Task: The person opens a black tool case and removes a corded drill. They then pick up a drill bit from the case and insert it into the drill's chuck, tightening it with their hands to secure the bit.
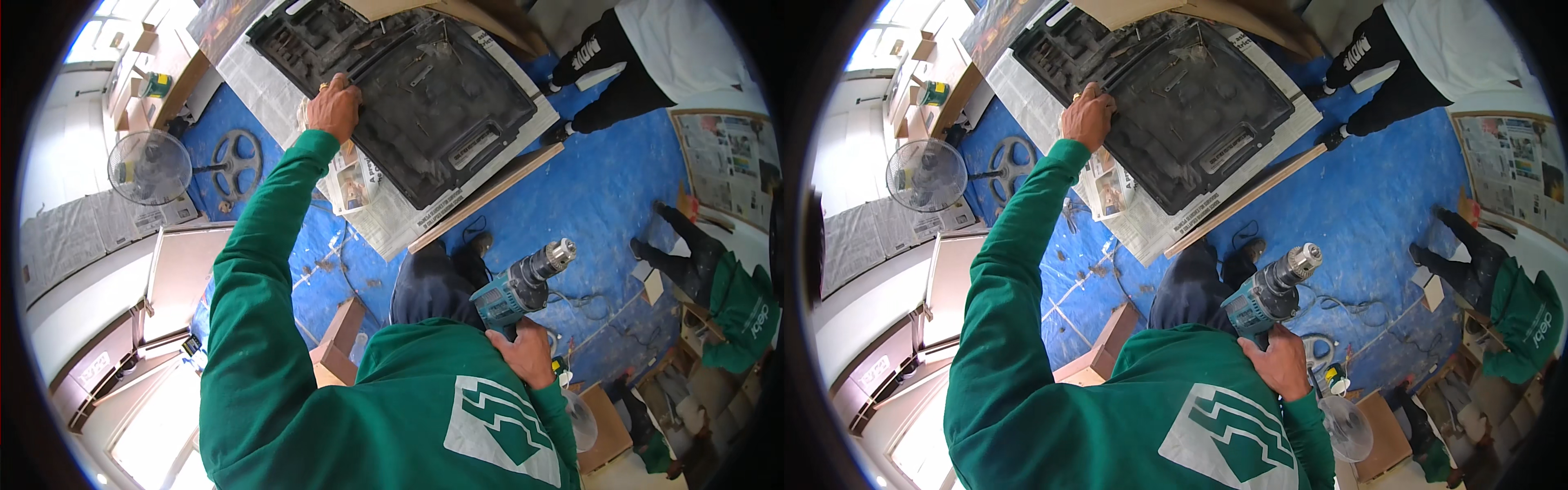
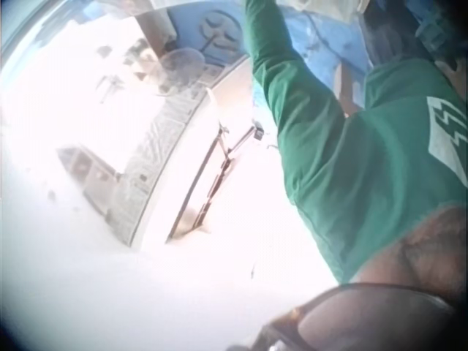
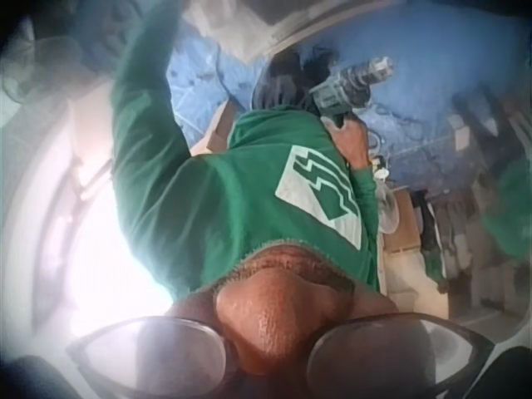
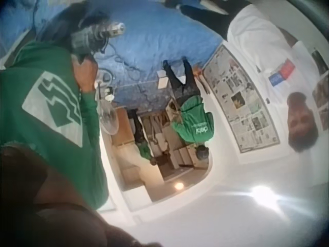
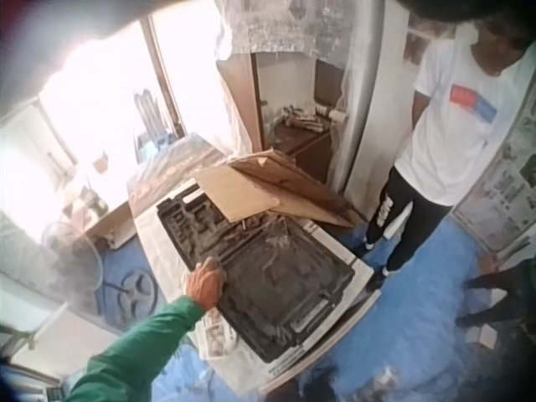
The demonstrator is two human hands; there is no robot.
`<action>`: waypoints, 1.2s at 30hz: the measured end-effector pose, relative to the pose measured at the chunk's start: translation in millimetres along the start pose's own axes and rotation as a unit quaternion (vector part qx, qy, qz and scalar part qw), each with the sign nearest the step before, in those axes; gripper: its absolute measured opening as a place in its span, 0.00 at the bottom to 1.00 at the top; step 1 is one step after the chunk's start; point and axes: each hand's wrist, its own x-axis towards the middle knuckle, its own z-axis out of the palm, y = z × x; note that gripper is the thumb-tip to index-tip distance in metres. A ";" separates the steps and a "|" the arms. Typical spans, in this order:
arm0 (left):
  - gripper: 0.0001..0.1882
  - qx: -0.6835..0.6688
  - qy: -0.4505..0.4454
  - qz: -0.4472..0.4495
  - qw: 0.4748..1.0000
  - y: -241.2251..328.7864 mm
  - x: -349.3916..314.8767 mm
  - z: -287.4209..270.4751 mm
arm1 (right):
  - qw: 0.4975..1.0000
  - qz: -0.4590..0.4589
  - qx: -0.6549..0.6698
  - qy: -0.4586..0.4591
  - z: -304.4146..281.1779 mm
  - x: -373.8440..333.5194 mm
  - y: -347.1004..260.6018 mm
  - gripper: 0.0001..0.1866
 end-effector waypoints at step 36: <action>0.52 -0.640 -0.102 0.091 0.756 255.9 -187.6 -161.6 | 0.965 -0.239 -0.103 0.025 -29.8 15.0 -1.1 0.23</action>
